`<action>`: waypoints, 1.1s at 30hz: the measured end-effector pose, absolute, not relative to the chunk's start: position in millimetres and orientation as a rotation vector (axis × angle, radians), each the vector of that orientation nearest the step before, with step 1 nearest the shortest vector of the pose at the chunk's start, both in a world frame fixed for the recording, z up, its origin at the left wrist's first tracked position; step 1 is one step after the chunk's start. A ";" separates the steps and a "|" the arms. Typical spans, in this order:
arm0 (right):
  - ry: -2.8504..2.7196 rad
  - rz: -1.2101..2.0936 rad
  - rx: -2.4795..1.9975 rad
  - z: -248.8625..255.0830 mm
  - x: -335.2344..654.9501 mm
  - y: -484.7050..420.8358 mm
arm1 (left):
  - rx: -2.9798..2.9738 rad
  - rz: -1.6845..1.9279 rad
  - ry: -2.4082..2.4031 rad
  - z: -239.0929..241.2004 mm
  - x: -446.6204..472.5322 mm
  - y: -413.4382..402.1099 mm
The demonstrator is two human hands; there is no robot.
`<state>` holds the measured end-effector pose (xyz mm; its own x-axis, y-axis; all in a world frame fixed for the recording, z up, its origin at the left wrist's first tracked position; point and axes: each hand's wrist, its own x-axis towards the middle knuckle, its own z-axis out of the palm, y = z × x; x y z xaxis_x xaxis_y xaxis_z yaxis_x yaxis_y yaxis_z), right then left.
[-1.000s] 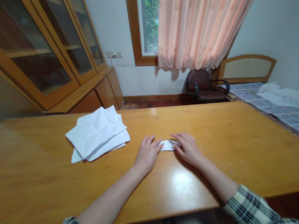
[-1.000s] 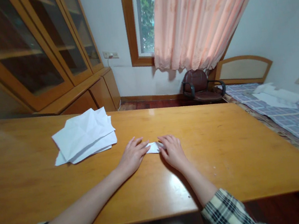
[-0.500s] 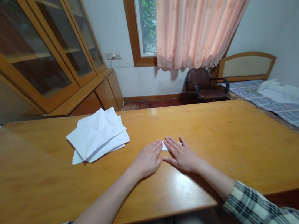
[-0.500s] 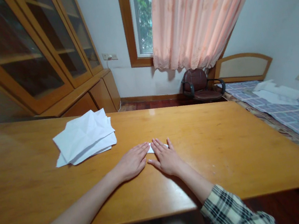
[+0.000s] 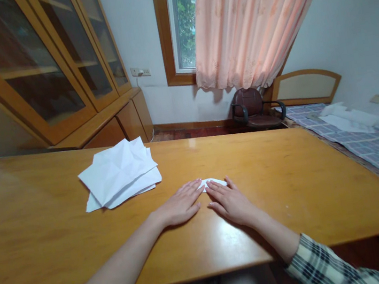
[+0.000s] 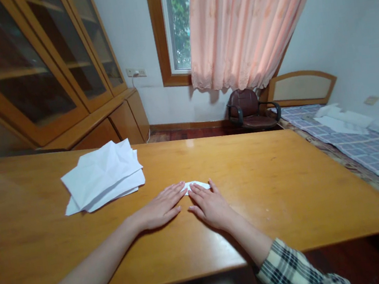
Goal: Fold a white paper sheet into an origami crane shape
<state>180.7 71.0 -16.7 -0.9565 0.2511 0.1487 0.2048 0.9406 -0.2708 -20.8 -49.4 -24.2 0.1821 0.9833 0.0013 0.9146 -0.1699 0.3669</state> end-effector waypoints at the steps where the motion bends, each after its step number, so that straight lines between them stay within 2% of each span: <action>1: -2.903 0.400 -0.359 -16.3 179.6 71.6 | 2.179 0.338 1.804 -24.1 -21.7 -49.3; 6: -2.765 0.507 -0.491 -16.8 167.2 82.2 | 2.190 0.360 1.843 -22.8 -18.1 -49.9; 9: -2.691 0.459 -0.648 -14.1 153.9 93.4 | 2.182 0.408 1.891 -20.8 -14.1 -48.0; 21: -2.745 0.674 -0.742 -14.5 127.7 104.0 | 2.171 0.917 1.894 -34.1 -24.8 -24.0; 33: -2.663 0.854 -0.781 -27.3 121.8 110.2 | 2.611 0.691 1.832 -26.3 -22.8 -30.2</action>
<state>121.8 110.2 -27.3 -0.8293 0.5556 0.0601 0.4170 0.6868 -0.5953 -22.8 -30.2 -26.3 0.2828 0.8690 0.4059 0.9208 -0.3646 0.1389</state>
